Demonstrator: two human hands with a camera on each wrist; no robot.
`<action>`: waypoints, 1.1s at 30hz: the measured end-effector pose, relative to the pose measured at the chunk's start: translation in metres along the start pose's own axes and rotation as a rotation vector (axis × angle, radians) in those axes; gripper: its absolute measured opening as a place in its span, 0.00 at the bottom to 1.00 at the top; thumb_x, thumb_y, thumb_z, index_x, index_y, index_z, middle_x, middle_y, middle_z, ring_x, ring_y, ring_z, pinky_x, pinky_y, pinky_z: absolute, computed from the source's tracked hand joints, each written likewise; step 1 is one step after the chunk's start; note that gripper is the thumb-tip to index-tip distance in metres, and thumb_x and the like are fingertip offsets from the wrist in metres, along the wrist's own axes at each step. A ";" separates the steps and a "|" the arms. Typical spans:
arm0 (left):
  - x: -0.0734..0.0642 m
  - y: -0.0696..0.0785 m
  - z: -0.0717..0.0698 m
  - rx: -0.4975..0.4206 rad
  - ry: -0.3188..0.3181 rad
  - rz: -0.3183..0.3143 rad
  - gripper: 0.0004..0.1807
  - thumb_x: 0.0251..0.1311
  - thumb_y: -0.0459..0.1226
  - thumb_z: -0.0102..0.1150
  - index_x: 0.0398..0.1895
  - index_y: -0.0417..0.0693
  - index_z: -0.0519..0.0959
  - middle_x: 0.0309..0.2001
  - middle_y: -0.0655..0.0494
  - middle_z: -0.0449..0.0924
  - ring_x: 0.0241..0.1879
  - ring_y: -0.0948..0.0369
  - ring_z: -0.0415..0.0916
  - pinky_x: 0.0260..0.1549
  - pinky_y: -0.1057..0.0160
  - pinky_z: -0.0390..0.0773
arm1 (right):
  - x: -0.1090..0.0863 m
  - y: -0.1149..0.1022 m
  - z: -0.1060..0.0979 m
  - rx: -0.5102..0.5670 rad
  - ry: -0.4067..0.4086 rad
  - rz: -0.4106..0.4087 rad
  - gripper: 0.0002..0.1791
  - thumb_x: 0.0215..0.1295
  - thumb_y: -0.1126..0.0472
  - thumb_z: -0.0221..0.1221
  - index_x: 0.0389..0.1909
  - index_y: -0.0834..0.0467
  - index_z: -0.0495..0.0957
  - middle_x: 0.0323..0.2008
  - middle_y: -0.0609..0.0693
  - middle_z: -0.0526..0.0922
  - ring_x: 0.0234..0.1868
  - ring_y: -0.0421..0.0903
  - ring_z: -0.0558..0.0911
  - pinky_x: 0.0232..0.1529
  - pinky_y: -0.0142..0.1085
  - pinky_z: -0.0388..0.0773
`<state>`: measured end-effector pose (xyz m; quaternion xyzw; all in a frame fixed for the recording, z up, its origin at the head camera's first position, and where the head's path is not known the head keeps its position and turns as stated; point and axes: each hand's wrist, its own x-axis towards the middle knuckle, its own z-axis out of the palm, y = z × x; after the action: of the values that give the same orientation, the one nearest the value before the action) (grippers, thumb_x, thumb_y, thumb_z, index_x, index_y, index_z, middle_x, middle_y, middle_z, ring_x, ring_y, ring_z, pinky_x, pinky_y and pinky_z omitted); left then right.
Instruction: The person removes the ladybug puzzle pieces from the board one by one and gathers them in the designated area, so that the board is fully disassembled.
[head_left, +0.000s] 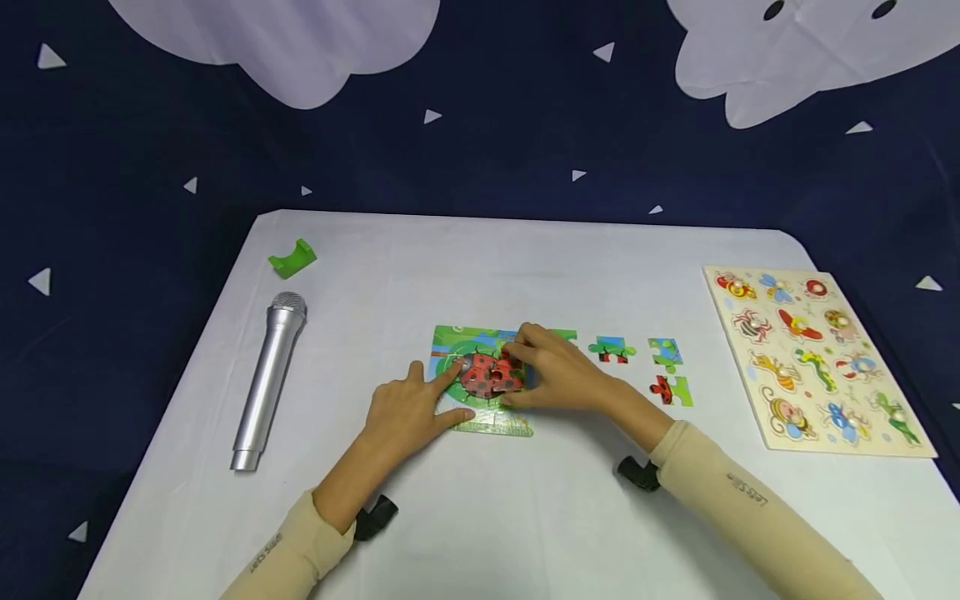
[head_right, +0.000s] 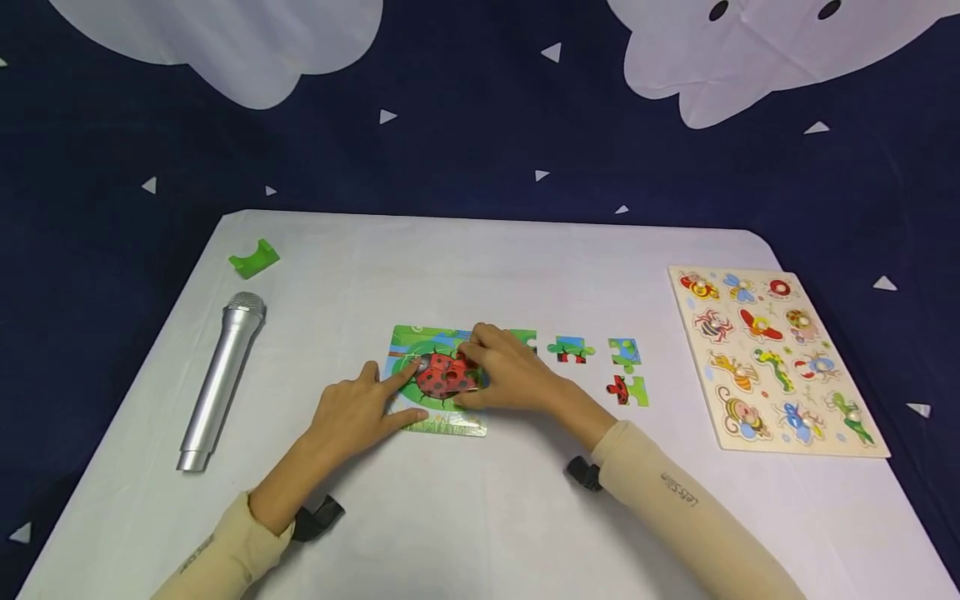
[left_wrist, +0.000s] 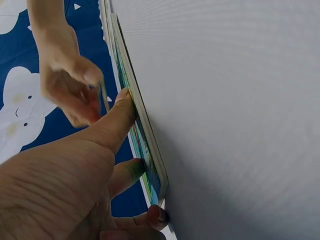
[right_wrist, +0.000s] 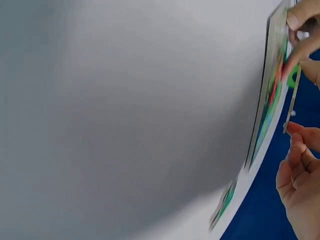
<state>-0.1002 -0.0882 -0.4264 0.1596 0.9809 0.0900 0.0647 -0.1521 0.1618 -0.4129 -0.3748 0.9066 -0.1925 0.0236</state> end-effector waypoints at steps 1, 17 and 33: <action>0.000 0.000 0.000 -0.003 0.003 -0.002 0.43 0.55 0.69 0.57 0.72 0.64 0.68 0.32 0.47 0.68 0.13 0.59 0.59 0.12 0.63 0.59 | -0.006 0.003 -0.004 0.008 0.008 0.011 0.40 0.50 0.44 0.74 0.58 0.66 0.79 0.39 0.47 0.69 0.37 0.42 0.66 0.39 0.35 0.65; 0.000 0.000 0.000 -0.005 0.032 -0.005 0.43 0.53 0.68 0.60 0.70 0.62 0.71 0.28 0.50 0.64 0.14 0.60 0.55 0.13 0.64 0.56 | -0.104 0.056 -0.028 -0.112 0.123 0.110 0.37 0.41 0.46 0.77 0.51 0.64 0.83 0.37 0.43 0.70 0.36 0.39 0.65 0.37 0.35 0.65; -0.002 -0.003 0.003 -0.011 0.057 0.009 0.45 0.53 0.69 0.60 0.71 0.60 0.69 0.25 0.52 0.62 0.13 0.61 0.56 0.12 0.64 0.56 | -0.111 0.072 -0.026 -0.129 0.136 0.104 0.39 0.40 0.46 0.78 0.53 0.64 0.83 0.38 0.45 0.72 0.35 0.39 0.65 0.37 0.36 0.65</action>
<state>-0.0984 -0.0908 -0.4296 0.1611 0.9812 0.1000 0.0370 -0.1259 0.2933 -0.4271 -0.3139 0.9349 -0.1572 -0.0521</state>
